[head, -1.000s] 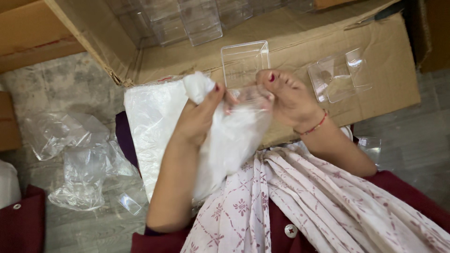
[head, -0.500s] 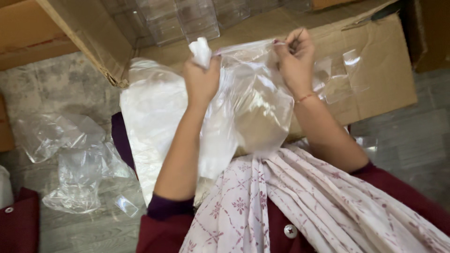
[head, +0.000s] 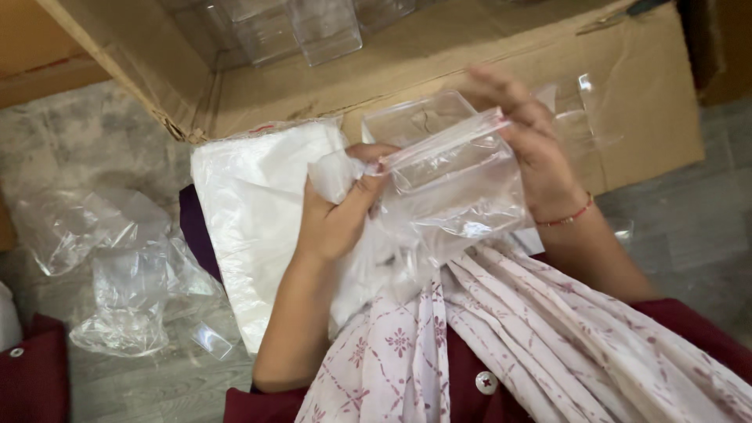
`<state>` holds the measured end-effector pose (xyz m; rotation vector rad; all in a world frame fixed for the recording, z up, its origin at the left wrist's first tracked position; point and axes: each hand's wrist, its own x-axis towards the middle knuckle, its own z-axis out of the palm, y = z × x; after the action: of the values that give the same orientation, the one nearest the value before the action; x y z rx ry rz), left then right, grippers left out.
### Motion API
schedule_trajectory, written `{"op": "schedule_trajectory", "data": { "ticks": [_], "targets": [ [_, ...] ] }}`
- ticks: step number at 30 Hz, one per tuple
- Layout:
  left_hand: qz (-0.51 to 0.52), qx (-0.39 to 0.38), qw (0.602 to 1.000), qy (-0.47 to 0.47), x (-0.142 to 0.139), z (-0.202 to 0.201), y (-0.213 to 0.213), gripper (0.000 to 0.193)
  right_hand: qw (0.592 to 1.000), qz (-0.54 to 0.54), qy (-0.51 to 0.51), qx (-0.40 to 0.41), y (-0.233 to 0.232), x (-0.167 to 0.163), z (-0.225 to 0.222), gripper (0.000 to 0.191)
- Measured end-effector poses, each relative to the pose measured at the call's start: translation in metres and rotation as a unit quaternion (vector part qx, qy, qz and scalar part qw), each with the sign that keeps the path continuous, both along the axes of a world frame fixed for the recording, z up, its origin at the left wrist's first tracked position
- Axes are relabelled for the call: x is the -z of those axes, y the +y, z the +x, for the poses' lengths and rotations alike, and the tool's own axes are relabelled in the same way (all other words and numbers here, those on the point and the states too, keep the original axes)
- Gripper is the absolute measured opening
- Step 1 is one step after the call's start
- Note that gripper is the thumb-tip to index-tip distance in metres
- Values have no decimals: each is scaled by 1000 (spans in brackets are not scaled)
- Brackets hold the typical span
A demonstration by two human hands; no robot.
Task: The person sits with an open cardboard box on their lap and packs small clear plastic containers. They place each container into a white plastic bag, twist the bag closed, and set the wrapped container into the box, repeating this for container after container.
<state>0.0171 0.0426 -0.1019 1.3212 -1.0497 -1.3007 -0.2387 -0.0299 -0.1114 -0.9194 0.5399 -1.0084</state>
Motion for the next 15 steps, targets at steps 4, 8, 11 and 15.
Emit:
{"op": "schedule_trajectory", "data": {
  "ticks": [4, 8, 11, 15],
  "targets": [
    [3, -44, 997, -64, -19, 19, 2, 24, 995, 69, 31, -72, 11, 8, 16, 44],
    [8, -86, 993, -83, 15, 41, -13, 20, 987, -83, 92, -103, 20, 41, 21, 42],
    [-11, -87, 992, -90, 48, 64, -14, 18, 840, -497, 213, -50, 16, 52, 26, 31],
    [41, -174, 983, 53, 37, 119, 43, 16, 932, -301, 181, -86, -40, 48, 68, 15]
  ]
}}
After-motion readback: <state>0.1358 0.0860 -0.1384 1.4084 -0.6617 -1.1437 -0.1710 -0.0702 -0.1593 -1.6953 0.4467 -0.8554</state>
